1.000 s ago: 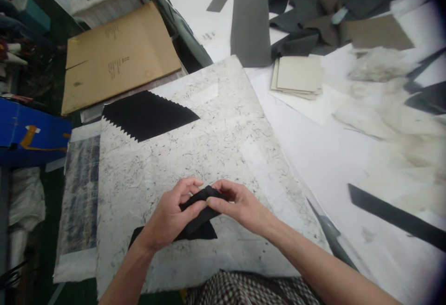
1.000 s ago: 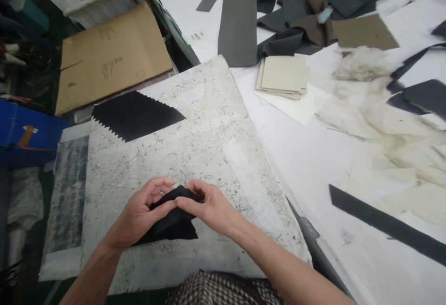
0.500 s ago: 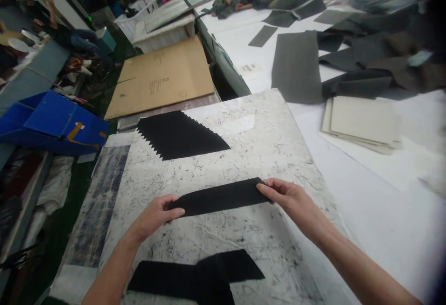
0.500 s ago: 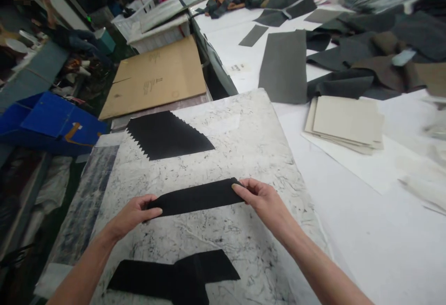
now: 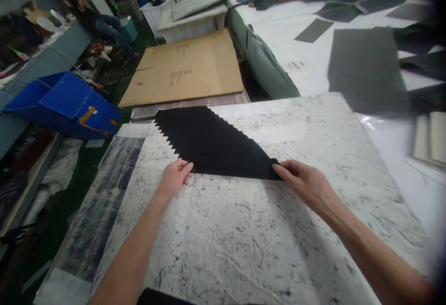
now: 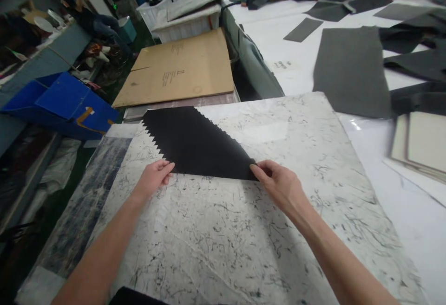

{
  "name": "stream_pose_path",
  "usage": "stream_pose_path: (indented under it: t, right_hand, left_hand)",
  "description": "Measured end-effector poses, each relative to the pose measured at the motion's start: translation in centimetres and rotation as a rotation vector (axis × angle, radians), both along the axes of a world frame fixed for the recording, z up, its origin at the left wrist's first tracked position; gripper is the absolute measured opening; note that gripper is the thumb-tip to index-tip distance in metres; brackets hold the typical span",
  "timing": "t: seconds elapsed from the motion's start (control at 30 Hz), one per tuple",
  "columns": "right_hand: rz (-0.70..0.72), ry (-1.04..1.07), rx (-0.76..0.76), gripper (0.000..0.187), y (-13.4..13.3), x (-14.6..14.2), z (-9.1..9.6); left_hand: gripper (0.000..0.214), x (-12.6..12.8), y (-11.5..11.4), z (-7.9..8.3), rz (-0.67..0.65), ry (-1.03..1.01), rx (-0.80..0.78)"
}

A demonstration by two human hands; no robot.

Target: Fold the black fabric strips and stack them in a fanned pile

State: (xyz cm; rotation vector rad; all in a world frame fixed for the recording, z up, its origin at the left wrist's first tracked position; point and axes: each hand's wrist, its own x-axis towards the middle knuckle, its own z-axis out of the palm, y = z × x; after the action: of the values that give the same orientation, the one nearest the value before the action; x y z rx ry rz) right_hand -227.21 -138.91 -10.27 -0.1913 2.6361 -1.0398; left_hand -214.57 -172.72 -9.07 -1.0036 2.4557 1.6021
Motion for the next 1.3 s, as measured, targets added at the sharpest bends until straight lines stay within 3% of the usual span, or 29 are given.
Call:
stream_pose_path:
  t: [0.17, 0.43, 0.9, 1.3]
  right_hand:
    - [0.008, 0.153, 0.191, 0.042, -1.2, -2.0, -1.6]
    - [-0.019, 0.09, 0.336, 0.043, -2.6, -2.6, -1.4]
    - [-0.064, 0.056, 0.329, 0.035, -3.1, -2.8, -0.9]
    - [-0.1, 0.109, 0.289, 0.029, -3.1, -2.8, -1.1]
  left_hand:
    - [0.031, -2.4, -1.0, -1.1, 0.036, -0.013, -0.158]
    - [0.03, -3.0, -1.8, -2.3, 0.057, -0.081, -0.215]
    - [0.034, -3.3, -1.6, -1.7, 0.016, -0.152, -0.239]
    - [0.033, -3.5, -1.3, -1.6, -0.044, -0.252, -0.408]
